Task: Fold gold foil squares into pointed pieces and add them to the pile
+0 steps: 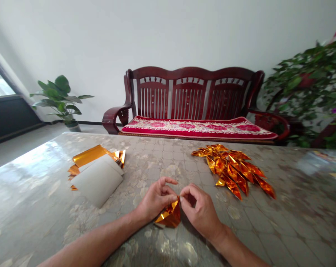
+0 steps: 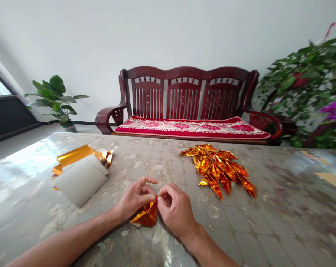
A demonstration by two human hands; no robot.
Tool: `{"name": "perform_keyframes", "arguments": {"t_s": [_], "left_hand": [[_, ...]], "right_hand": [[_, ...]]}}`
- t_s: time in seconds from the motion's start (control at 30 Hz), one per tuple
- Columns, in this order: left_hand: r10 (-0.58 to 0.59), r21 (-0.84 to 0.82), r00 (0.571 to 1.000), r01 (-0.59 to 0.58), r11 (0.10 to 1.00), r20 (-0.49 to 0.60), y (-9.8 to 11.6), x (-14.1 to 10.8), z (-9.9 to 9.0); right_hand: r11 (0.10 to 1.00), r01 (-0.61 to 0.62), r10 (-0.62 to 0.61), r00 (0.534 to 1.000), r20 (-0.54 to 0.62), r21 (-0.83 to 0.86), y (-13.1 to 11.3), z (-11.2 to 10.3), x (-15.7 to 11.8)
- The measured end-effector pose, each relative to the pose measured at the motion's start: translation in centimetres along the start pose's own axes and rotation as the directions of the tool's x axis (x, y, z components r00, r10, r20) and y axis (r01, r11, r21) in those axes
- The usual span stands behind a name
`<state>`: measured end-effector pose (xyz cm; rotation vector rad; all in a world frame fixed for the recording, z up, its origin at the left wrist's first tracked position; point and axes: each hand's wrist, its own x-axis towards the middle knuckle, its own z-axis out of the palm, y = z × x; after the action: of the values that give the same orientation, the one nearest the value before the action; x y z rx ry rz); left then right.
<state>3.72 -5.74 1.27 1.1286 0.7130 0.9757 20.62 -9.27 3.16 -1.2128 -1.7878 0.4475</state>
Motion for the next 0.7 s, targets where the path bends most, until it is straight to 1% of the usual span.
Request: {"name": "perform_keyframes", "arguments": {"t_s": [0.07,0.23,0.4,0.53,0.7], "left_hand": [[-0.014,0.007,1.0,0.014,1.0,0.006,0.01,0.06,-0.1],[-0.027,0.031,0.999,0.028,0.999,-0.023,-0.04,-0.04,-0.11],[-0.041,0.023,0.999,0.041,0.999,-0.006,0.24,-0.12,-0.08],[-0.06,0.024,0.998,0.06,0.998,0.018,0.53,-0.17,-0.01],[-0.049,0.017,0.998,0.049,0.999,0.027,0.52,-0.17,-0.04]], "right_hand": [[1.0,-0.018,0.018,1.0,0.006,0.013,0.02,0.0,-0.01],[0.997,-0.051,0.05,0.998,0.029,0.052,0.2,-0.09,-0.13],[0.992,-0.093,0.088,0.995,0.054,0.09,0.09,-0.3,-0.11],[0.998,-0.051,0.049,0.998,0.051,0.045,-0.14,-0.45,-0.12],[0.992,0.073,-0.069,0.997,0.036,-0.099,-0.15,-0.55,-0.17]]}}
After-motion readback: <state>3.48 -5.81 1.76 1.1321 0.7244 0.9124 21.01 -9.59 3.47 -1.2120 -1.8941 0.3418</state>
